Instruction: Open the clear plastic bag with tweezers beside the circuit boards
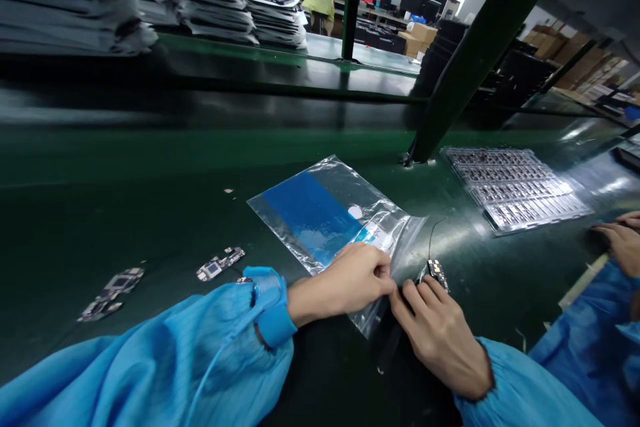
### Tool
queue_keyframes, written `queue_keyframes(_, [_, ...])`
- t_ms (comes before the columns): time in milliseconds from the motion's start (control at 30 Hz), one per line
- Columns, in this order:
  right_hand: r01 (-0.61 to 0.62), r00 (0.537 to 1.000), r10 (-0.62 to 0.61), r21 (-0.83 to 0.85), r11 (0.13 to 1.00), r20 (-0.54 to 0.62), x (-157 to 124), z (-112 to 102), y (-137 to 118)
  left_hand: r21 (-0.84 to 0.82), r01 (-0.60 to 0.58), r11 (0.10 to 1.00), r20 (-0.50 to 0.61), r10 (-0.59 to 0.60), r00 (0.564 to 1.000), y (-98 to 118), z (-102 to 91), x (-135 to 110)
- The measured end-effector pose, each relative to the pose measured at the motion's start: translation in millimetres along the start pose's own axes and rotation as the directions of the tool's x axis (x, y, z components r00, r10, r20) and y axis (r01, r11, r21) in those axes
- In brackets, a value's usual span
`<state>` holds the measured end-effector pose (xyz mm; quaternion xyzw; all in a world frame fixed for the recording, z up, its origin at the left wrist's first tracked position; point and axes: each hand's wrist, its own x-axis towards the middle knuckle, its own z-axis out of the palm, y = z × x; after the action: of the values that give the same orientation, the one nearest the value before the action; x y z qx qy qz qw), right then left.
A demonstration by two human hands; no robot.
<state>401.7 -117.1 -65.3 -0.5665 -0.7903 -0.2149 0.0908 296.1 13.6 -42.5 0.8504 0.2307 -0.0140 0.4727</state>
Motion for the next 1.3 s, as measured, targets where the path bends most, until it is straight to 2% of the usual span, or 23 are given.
queue_keyframes(167, [0.127,0.986,-0.129,-0.028,0.992,-0.105,10,3,2,-0.163,-0.003,0.987,0.020,0.006,1.000,-5,-3.4,0])
queue_keyframes(400, [0.168,0.977,-0.170,-0.025,0.985,-0.129,18,5,1,-0.286,0.029,0.958,0.006,-0.028,1.000,-7,-4.7,-2])
queue_keyframes(633, [0.153,0.960,-0.160,-0.048,0.987,-0.232,14,3,3,-0.188,0.046,0.981,-0.062,-0.058,0.996,-3,-0.7,-3])
queue_keyframes(833, [0.188,0.949,-0.196,-0.057,0.980,-0.248,17,4,1,-0.057,-0.033,0.998,-0.010,0.033,0.999,0,-6.5,-1])
queue_keyframes(1000, [0.220,0.949,-0.211,0.012,0.976,-0.236,18,8,-2,0.017,-0.084,0.996,-0.063,0.085,0.994,-9,1.0,-6])
queue_keyframes(1133, [0.227,0.949,-0.207,0.058,0.972,-0.239,19,7,-5,-0.005,-0.067,0.998,-0.073,0.066,0.995,-13,5.8,-9])
queue_keyframes(1300, [0.248,0.945,-0.223,0.081,0.965,-0.239,23,7,-3,-0.084,-0.011,0.996,-0.061,0.005,0.998,-13,2.9,-12])
